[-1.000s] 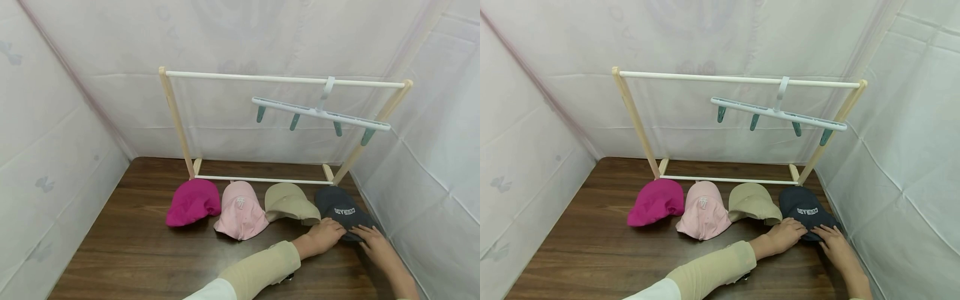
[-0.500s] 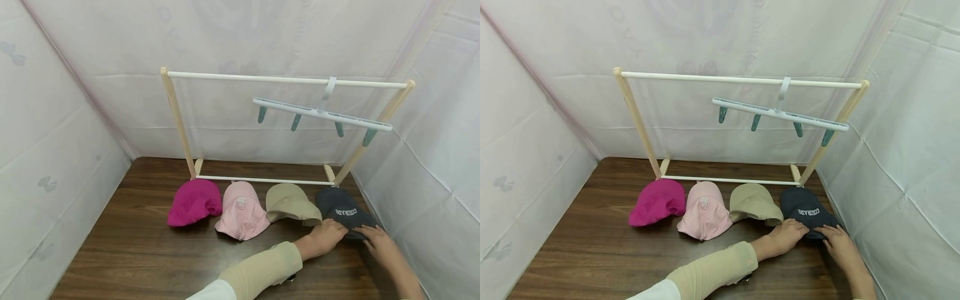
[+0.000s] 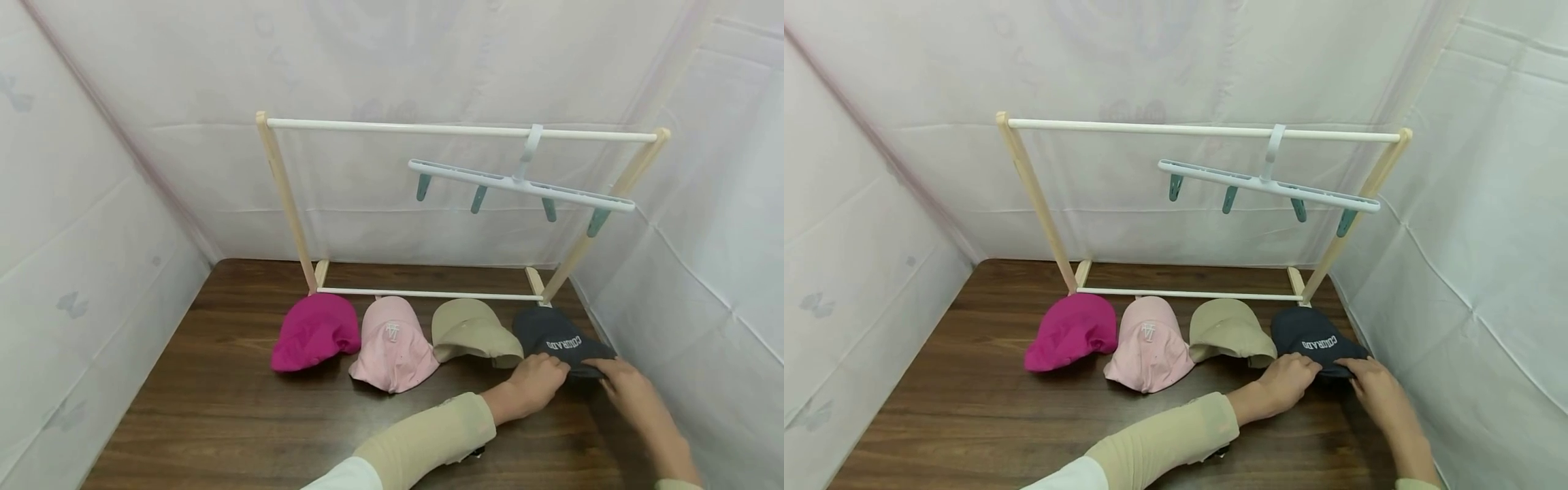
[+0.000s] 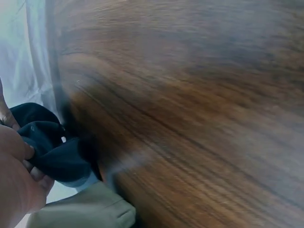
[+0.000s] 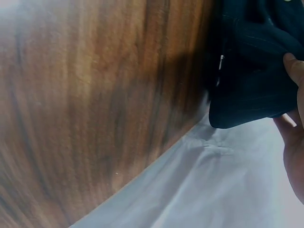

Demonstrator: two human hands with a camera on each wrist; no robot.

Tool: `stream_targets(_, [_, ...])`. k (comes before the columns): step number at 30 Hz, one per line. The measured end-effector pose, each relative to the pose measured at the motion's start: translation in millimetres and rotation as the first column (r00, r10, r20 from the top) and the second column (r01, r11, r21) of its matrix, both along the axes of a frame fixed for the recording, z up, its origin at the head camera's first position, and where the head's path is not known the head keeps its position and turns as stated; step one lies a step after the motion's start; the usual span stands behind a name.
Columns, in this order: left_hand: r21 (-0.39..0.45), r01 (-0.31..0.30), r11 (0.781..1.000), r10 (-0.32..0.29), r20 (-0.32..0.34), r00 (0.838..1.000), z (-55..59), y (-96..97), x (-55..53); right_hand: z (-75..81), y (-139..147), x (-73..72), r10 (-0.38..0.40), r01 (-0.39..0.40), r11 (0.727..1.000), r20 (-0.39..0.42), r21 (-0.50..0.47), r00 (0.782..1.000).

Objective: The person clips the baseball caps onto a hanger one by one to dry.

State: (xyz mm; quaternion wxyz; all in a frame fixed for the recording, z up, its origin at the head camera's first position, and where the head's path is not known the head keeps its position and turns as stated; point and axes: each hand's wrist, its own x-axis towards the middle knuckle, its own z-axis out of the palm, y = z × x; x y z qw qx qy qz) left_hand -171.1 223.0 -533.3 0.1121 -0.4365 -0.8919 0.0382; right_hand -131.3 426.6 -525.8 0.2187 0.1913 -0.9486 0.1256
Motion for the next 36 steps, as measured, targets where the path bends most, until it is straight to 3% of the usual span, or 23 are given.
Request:
stream_targets(5, [0.051,-0.017,0.999,0.018,-0.005,1.0,9.6,-1.1,-2.2,11.4,-3,-5.2,-0.007,0.007,1.0,-0.007,-0.008,1.0])
stream_targets(12, [0.203,-0.046,0.978,0.048,-0.004,0.999,23.5,-4.7,-15.2,25.5,-17,-21.8,-0.043,0.039,0.998,-0.072,-0.058,0.996])
stream_targets(17, [0.25,-0.064,0.966,0.058,0.031,0.998,34.7,-3.7,-22.8,35.8,-23,-24.9,-0.083,0.069,0.991,-0.122,-0.113,0.989])
stream_targets(24, [0.269,-0.064,0.961,0.055,0.041,0.998,45.6,-6.8,-31.3,41.7,-27,-26.0,-0.081,0.061,0.99,-0.161,-0.126,0.984])
stream_targets(36, [0.289,-0.08,0.954,0.033,0.166,0.986,56.8,-13.4,-56.7,46.7,-24,-25.5,-0.119,0.117,0.991,-0.024,-0.069,0.993])
